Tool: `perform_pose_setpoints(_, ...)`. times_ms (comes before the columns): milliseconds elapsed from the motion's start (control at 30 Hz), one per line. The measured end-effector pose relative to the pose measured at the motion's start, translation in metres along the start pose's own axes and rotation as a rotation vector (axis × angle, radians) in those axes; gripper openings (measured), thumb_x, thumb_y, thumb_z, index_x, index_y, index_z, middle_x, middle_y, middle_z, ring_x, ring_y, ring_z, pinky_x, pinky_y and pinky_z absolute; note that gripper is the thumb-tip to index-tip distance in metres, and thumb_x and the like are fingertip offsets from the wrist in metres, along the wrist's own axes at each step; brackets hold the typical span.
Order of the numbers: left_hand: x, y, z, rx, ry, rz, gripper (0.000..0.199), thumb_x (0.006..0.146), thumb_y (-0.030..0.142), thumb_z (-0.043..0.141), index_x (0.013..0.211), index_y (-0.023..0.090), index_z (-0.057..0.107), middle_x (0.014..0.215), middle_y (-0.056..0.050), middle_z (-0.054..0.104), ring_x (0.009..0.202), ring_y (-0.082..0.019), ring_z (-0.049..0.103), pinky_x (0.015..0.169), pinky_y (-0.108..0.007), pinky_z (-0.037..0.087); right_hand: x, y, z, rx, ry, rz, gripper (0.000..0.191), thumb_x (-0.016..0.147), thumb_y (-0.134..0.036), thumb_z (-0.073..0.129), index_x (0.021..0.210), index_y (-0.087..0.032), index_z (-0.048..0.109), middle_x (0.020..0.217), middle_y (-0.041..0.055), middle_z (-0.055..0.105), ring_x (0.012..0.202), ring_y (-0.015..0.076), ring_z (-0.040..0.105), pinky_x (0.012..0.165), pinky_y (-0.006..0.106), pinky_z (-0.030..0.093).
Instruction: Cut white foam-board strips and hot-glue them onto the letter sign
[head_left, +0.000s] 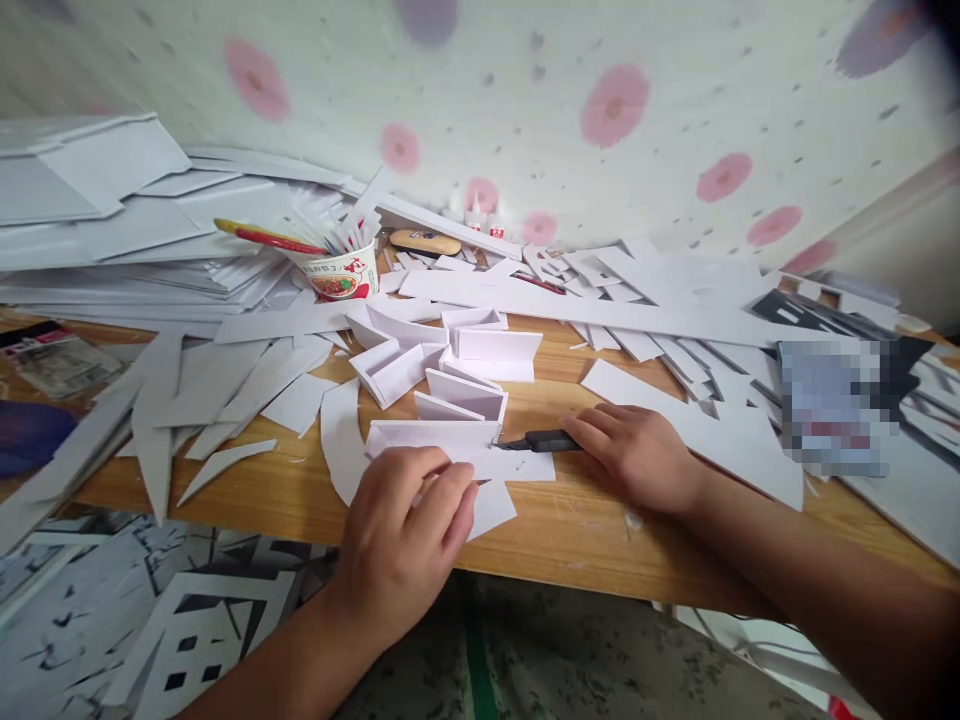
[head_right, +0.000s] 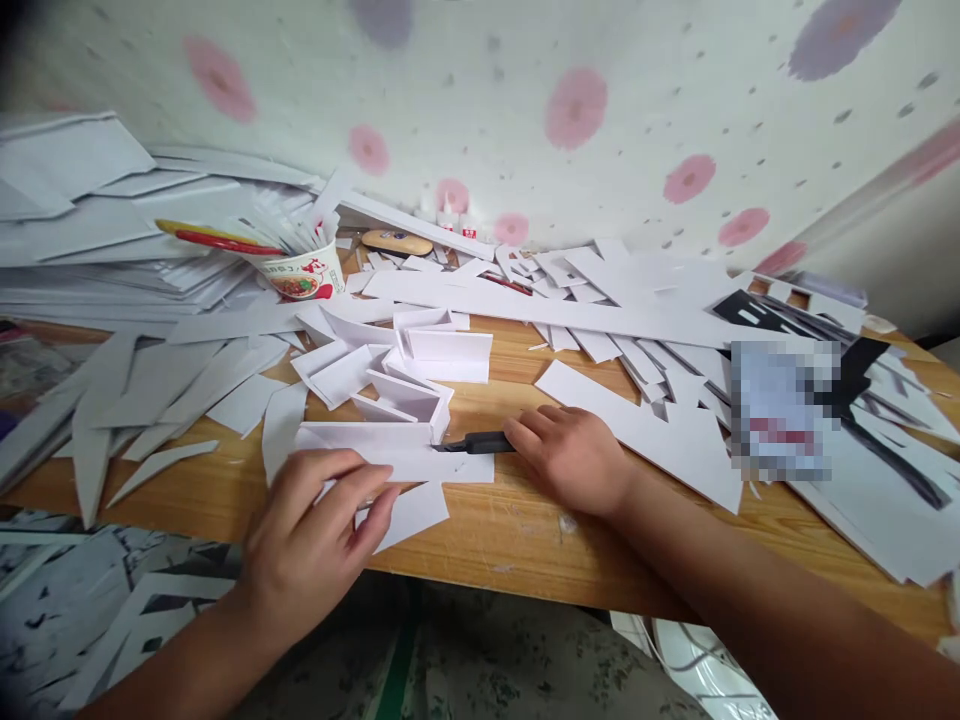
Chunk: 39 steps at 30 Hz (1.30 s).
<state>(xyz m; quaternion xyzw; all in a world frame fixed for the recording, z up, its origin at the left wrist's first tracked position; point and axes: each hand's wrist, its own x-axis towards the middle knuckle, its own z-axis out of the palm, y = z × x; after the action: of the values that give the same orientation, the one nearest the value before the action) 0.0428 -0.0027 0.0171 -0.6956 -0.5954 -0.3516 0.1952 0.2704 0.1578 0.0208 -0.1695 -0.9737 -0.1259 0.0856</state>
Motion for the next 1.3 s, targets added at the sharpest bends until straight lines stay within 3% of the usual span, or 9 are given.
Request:
perform_pose_setpoints(133,0.012,0.001,0.007,-0.033,-0.163,-0.008,0.008,0.086,0.015,0.058,0.094,0.017,0.058,0.077,-0.001,0.062,0.066,-0.013,0.059,0.062,-0.026,0.047,0.004,0.003,-0.005,0.136,-0.105,0.073,0.021,0.096,-0.031,0.045,0.091,-0.017,0.06,0.081,0.0044,0.067,0.066,0.0159,0.058,0.055,0.029,0.029)
perform_pose_setpoints(333,0.019,0.004,0.025,-0.009,-0.247,-0.019,0.007,0.088,0.016,0.054,0.09,0.019,0.061,0.076,0.0,0.064,0.068,-0.014,0.061,0.062,-0.025,0.047,0.011,0.004,-0.018,0.138,-0.261,0.113,0.024,0.096,-0.036,0.045,0.084,-0.018,0.055,0.079,0.0023,0.069,0.062,0.0168,0.061,0.052,0.03,0.022)
perform_pose_setpoints(533,0.019,0.003,0.032,0.026,-0.207,-0.023,0.007,0.088,0.016,0.055,0.09,0.018,0.062,0.075,0.0,0.066,0.066,-0.013,0.063,0.062,-0.024,0.047,0.015,0.001,-0.023,0.15,-0.319,0.134,0.023,0.096,-0.037,0.044,0.088,-0.019,0.055,0.08,0.0036,0.07,0.063,0.0187,0.063,0.05,0.029,0.02)
perform_pose_setpoints(767,0.019,0.005,0.032,0.005,-0.256,-0.018,0.01,0.088,0.014,0.054,0.083,0.019,0.062,0.076,0.0,0.066,0.071,-0.014,0.064,0.068,-0.024,0.046,0.018,-0.004,-0.027,0.13,-0.365,0.108,0.019,0.095,-0.034,0.045,0.088,-0.019,0.054,0.072,0.0051,0.069,0.058,0.0206,0.064,0.046,0.029,0.023)
perform_pose_setpoints(1067,0.018,0.005,0.037,0.023,-0.233,-0.016,0.006,0.088,0.014,0.055,0.084,0.018,0.058,0.075,0.002,0.066,0.067,-0.013,0.063,0.064,-0.025,0.044,0.03,-0.008,-0.039,0.079,-0.511,0.044,0.006,0.089,-0.02,0.05,0.088,-0.018,0.055,0.067,0.0061,0.07,0.059,0.0262,0.069,0.044,0.027,0.031)
perform_pose_setpoints(1300,0.018,0.005,0.035,0.019,-0.249,-0.012,0.012,0.089,0.012,0.052,0.079,0.017,0.057,0.071,0.001,0.063,0.065,-0.013,0.061,0.063,-0.025,0.043,0.034,-0.006,-0.043,0.163,-0.543,0.094,0.017,0.094,-0.033,0.046,0.089,-0.02,0.055,0.07,0.006,0.072,0.065,0.0285,0.07,0.048,0.03,0.036)
